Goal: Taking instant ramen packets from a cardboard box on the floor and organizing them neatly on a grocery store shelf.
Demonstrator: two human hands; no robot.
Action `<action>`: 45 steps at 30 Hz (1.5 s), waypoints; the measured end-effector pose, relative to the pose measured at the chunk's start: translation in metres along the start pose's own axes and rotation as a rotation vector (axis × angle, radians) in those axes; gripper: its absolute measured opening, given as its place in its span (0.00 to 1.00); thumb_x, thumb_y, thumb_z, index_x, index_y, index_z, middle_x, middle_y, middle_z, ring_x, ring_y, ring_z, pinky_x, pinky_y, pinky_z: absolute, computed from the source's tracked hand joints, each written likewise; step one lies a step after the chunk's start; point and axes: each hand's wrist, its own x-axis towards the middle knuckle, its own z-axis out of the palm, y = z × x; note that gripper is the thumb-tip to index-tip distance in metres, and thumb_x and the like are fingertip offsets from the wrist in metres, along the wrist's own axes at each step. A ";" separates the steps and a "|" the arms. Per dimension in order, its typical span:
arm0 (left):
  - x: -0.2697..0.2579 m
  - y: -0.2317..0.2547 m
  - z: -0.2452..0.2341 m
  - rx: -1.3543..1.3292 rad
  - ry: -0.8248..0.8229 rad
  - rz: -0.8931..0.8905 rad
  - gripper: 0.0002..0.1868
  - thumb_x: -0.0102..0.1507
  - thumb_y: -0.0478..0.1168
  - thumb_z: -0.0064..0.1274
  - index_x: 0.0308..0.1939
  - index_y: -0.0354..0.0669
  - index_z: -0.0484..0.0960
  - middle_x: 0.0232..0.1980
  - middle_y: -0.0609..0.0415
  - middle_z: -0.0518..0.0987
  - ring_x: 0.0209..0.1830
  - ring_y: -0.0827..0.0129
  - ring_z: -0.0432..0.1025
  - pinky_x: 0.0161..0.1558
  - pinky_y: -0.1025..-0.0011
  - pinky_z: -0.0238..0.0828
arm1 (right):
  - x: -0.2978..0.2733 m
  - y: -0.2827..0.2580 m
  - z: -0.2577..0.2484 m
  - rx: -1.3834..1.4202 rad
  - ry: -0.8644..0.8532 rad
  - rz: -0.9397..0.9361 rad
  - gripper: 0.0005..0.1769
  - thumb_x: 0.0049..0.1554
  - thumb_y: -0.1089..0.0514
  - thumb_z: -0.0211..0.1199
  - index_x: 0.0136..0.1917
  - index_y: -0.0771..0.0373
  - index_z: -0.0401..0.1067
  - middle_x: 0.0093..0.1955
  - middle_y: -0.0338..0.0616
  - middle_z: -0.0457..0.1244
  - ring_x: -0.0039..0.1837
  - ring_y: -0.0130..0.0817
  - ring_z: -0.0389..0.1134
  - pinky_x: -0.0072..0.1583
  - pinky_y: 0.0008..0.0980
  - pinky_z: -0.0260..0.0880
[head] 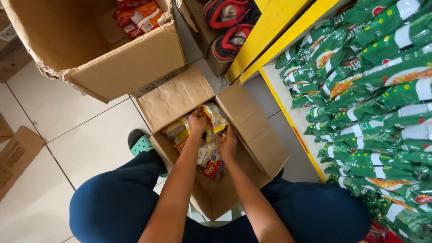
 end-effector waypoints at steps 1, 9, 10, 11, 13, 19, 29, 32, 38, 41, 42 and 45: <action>0.001 0.000 0.001 0.001 0.001 0.001 0.20 0.58 0.32 0.51 0.53 0.44 0.84 0.41 0.49 0.85 0.41 0.63 0.80 0.46 0.68 0.75 | 0.003 -0.002 -0.001 0.001 0.001 0.000 0.40 0.46 0.62 0.73 0.70 0.68 0.63 0.63 0.67 0.65 0.60 0.61 0.69 0.59 0.48 0.70; -0.039 0.073 -0.021 0.048 -0.005 0.236 0.20 0.59 0.30 0.51 0.54 0.49 0.82 0.44 0.47 0.84 0.44 0.58 0.79 0.47 0.64 0.75 | 0.006 0.022 0.005 0.000 -0.050 0.016 0.26 0.56 0.55 0.69 0.64 0.68 0.71 0.53 0.62 0.69 0.51 0.58 0.72 0.54 0.47 0.71; -0.042 0.080 -0.024 0.049 -0.003 0.238 0.20 0.59 0.30 0.51 0.54 0.49 0.82 0.44 0.47 0.84 0.44 0.58 0.79 0.47 0.64 0.75 | 0.005 0.023 0.006 0.002 -0.049 0.015 0.26 0.56 0.55 0.69 0.64 0.68 0.71 0.53 0.62 0.69 0.51 0.58 0.72 0.54 0.47 0.71; -0.045 0.087 -0.026 0.026 -0.022 0.266 0.21 0.59 0.28 0.49 0.54 0.48 0.82 0.45 0.47 0.83 0.44 0.58 0.78 0.48 0.64 0.75 | 0.006 0.024 0.006 0.051 -0.068 0.086 0.20 0.57 0.54 0.67 0.60 0.67 0.73 0.50 0.60 0.69 0.48 0.54 0.73 0.52 0.45 0.72; -0.050 0.096 -0.029 0.003 -0.042 0.299 0.21 0.60 0.25 0.46 0.54 0.47 0.81 0.46 0.46 0.82 0.44 0.58 0.77 0.48 0.65 0.75 | 0.009 0.015 -0.001 0.102 -0.084 0.155 0.16 0.58 0.54 0.64 0.56 0.65 0.76 0.47 0.57 0.70 0.46 0.51 0.74 0.50 0.43 0.73; -0.038 0.071 -0.022 -0.211 -0.159 0.414 0.23 0.61 0.20 0.39 0.53 0.43 0.79 0.46 0.46 0.82 0.46 0.65 0.76 0.51 0.71 0.72 | 0.017 -0.031 -0.035 0.221 -0.077 0.189 0.15 0.62 0.52 0.60 0.55 0.63 0.78 0.44 0.52 0.71 0.40 0.42 0.73 0.46 0.39 0.72; -0.085 0.127 -0.068 -0.069 -0.052 0.447 0.23 0.60 0.21 0.41 0.55 0.42 0.79 0.51 0.47 0.84 0.49 0.63 0.78 0.52 0.68 0.73 | 0.015 -0.037 -0.055 0.381 -0.041 0.278 0.17 0.64 0.51 0.63 0.47 0.70 0.75 0.38 0.46 0.69 0.38 0.30 0.73 0.44 0.32 0.71; -0.100 0.148 -0.085 -0.110 -0.043 0.488 0.21 0.61 0.23 0.44 0.56 0.41 0.78 0.53 0.48 0.84 0.49 0.63 0.79 0.52 0.67 0.74 | 0.021 -0.061 -0.074 0.474 0.013 0.202 0.17 0.63 0.51 0.63 0.46 0.70 0.74 0.40 0.43 0.67 0.38 0.29 0.71 0.42 0.31 0.71; -0.132 0.199 -0.136 -0.219 -0.046 0.509 0.18 0.62 0.33 0.59 0.56 0.41 0.79 0.48 0.50 0.85 0.48 0.67 0.80 0.49 0.69 0.76 | 0.034 -0.113 -0.115 0.534 0.051 0.122 0.15 0.63 0.51 0.63 0.48 0.68 0.77 0.40 0.40 0.69 0.40 0.25 0.71 0.43 0.27 0.70; -0.164 0.238 -0.169 -0.145 0.005 0.581 0.18 0.60 0.36 0.63 0.54 0.41 0.83 0.46 0.51 0.85 0.45 0.69 0.80 0.47 0.68 0.76 | 0.037 -0.143 -0.142 0.593 0.066 0.074 0.15 0.62 0.51 0.64 0.49 0.67 0.77 0.41 0.39 0.70 0.40 0.24 0.72 0.44 0.26 0.71; -0.175 0.252 -0.180 -0.084 0.045 0.632 0.17 0.60 0.37 0.64 0.52 0.41 0.85 0.46 0.51 0.85 0.43 0.69 0.80 0.46 0.68 0.76 | 0.038 -0.154 -0.152 0.641 0.069 0.066 0.14 0.62 0.52 0.64 0.50 0.67 0.77 0.40 0.39 0.70 0.40 0.24 0.72 0.44 0.26 0.71; -0.208 0.288 -0.204 -0.082 0.077 0.727 0.14 0.59 0.37 0.66 0.48 0.39 0.87 0.44 0.51 0.84 0.41 0.70 0.79 0.45 0.68 0.75 | 0.036 -0.182 -0.184 0.645 0.119 -0.082 0.14 0.63 0.52 0.64 0.49 0.67 0.77 0.40 0.39 0.70 0.40 0.22 0.71 0.44 0.24 0.70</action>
